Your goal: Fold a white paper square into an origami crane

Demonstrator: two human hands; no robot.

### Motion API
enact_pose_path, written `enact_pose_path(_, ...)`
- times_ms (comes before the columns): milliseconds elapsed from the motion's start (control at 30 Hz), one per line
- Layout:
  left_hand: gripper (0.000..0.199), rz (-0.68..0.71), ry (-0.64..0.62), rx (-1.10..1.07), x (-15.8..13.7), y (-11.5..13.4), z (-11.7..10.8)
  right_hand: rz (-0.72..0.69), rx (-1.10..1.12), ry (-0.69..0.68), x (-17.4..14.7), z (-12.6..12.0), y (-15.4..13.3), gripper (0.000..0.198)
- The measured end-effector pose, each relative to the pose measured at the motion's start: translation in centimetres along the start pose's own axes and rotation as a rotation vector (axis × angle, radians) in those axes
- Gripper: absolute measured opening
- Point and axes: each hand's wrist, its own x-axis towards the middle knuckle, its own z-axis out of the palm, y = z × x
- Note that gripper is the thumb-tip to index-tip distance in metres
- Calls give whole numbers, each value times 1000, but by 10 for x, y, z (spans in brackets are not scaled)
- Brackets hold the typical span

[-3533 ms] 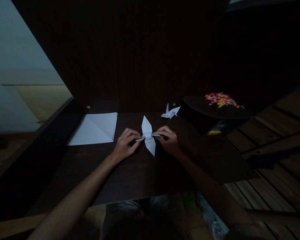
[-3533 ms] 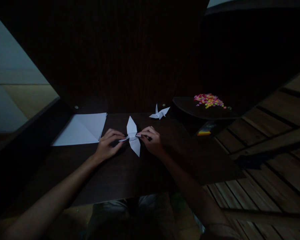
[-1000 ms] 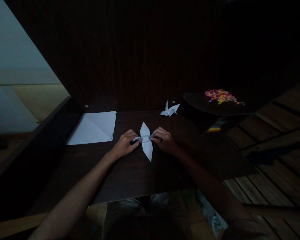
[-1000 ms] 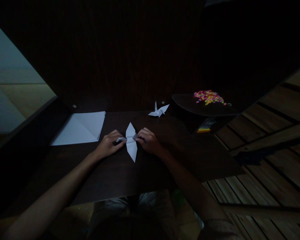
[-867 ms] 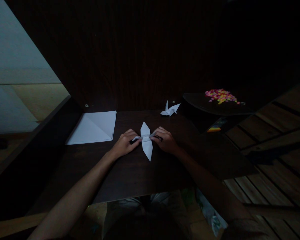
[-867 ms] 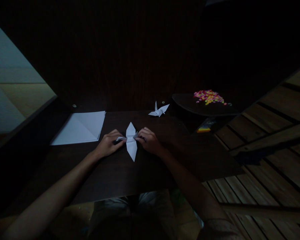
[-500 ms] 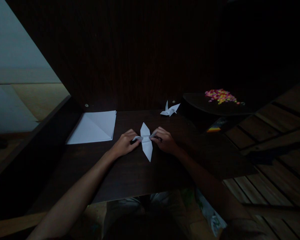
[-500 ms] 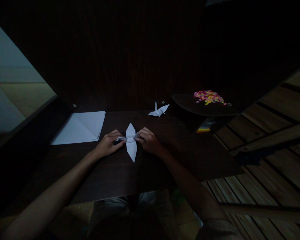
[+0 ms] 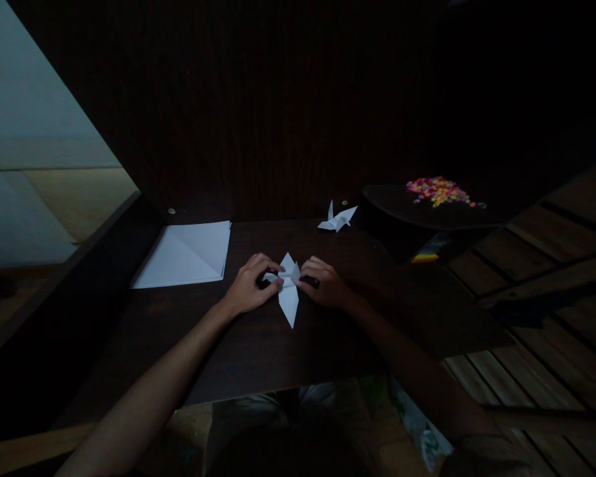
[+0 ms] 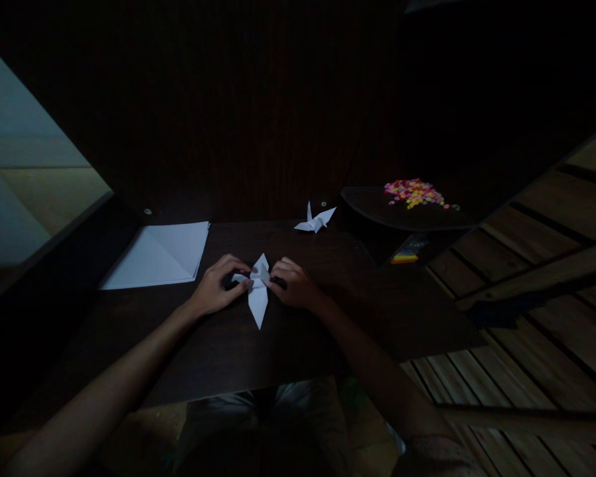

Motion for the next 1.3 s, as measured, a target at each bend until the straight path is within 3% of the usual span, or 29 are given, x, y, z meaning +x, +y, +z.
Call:
enact_pose_path(133, 11, 4, 1, -5, 0, -2, 4, 34, -10, -8, 0, -1, 0, 2)
enact_pose_path(433, 12, 5, -26, 7, 1, 1, 9, 79, 86, 146, 2, -5, -5, 12)
enact_pose_path(667, 48, -74, 24, -67, -1, -1, 17, 351, 316, 151, 2, 7, -7, 37)
enact_pose_path(833, 42, -97, 36, -86, -1, -2, 20, 443, 427, 139, 3, 12, -6, 42)
enact_pose_path(1300, 39, -104, 51, -91, -1, -5, 23, 477, 541, 166, 3, 16, -9, 38)
